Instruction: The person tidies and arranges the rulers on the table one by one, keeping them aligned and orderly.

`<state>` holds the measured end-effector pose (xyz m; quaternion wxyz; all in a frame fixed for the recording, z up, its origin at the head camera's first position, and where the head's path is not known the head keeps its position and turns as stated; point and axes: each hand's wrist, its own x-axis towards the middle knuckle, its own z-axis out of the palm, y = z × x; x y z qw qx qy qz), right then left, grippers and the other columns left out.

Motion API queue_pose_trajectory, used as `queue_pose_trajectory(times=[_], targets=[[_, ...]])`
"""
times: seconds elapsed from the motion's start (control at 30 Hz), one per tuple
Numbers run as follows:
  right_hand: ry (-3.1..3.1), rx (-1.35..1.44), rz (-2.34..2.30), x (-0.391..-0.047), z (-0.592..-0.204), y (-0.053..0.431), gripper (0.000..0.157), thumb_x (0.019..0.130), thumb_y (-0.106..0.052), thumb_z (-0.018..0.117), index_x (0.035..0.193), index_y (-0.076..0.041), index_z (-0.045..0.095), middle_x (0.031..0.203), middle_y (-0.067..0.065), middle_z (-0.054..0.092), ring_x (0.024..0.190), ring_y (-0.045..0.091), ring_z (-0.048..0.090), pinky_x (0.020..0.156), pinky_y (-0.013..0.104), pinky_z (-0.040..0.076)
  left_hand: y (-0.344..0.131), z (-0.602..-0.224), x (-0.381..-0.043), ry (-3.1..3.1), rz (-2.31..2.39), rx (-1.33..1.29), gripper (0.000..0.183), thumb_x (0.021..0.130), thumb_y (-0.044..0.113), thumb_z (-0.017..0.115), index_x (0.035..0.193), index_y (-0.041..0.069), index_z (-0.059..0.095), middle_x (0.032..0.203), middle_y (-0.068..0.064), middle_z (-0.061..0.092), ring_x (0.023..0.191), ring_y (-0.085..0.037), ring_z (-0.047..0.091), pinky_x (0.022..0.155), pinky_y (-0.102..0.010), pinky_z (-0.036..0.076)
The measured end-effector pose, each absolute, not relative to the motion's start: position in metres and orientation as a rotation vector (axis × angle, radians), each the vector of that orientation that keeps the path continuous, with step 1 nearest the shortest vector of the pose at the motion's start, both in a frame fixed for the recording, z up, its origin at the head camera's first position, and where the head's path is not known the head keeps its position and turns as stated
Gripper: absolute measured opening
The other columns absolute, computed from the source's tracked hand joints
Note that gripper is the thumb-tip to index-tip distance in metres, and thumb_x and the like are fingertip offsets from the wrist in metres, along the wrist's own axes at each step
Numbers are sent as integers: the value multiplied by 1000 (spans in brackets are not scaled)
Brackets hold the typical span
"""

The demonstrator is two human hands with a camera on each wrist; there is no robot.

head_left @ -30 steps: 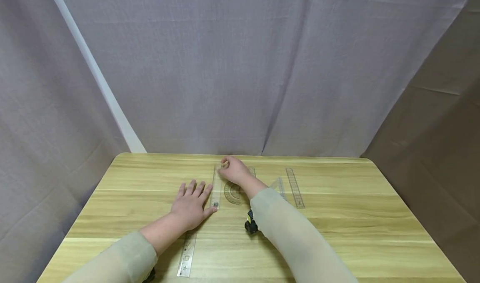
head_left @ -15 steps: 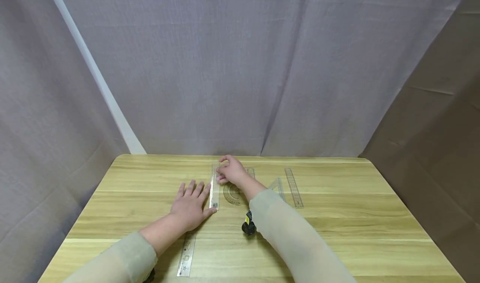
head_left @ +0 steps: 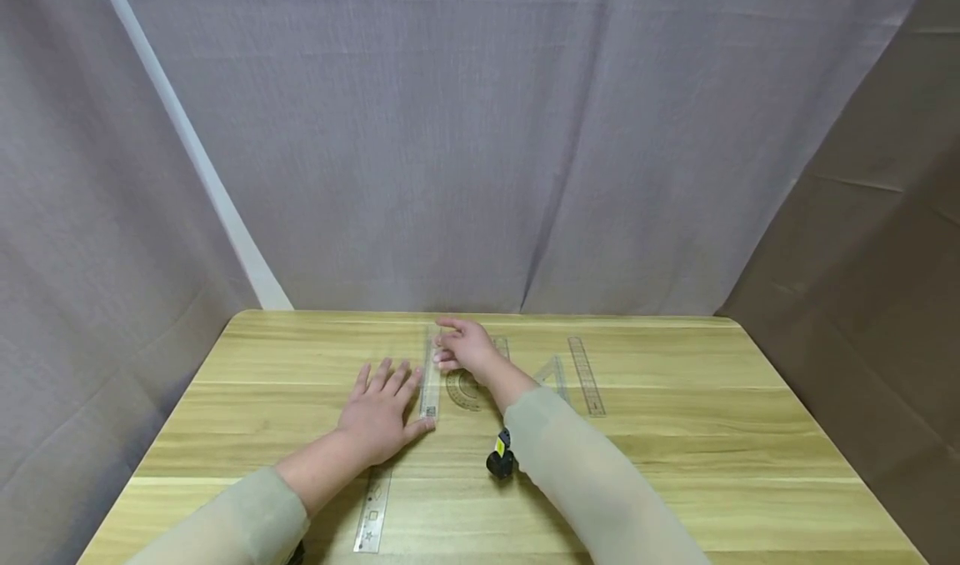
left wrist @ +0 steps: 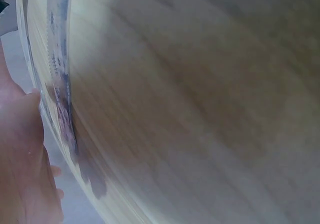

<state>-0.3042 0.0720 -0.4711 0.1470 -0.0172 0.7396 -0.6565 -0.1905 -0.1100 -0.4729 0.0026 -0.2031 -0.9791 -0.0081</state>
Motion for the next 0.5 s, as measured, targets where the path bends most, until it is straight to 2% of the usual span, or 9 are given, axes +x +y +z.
queue_pose_trajectory(times=[0.3, 0.5], targets=[[2073, -46, -1951, -300, -473, 76, 47, 101, -4, 52, 148, -7, 46, 121, 20, 65, 71, 13, 66, 66, 27, 60, -113, -474, -188, -3021, -56, -657, 88, 91, 76, 37, 158, 19, 28, 163, -9, 22, 150, -38, 12, 119, -58, 3], [2049, -28, -1972, -295, -474, 77, 46, 101, -6, 52, 147, -7, 47, 123, 21, 65, 72, 14, 67, 69, 28, 60, -114, -476, -184, -3007, -75, -665, 87, 91, 76, 37, 158, 22, 26, 164, -8, 20, 151, -36, 7, 119, -56, -5]])
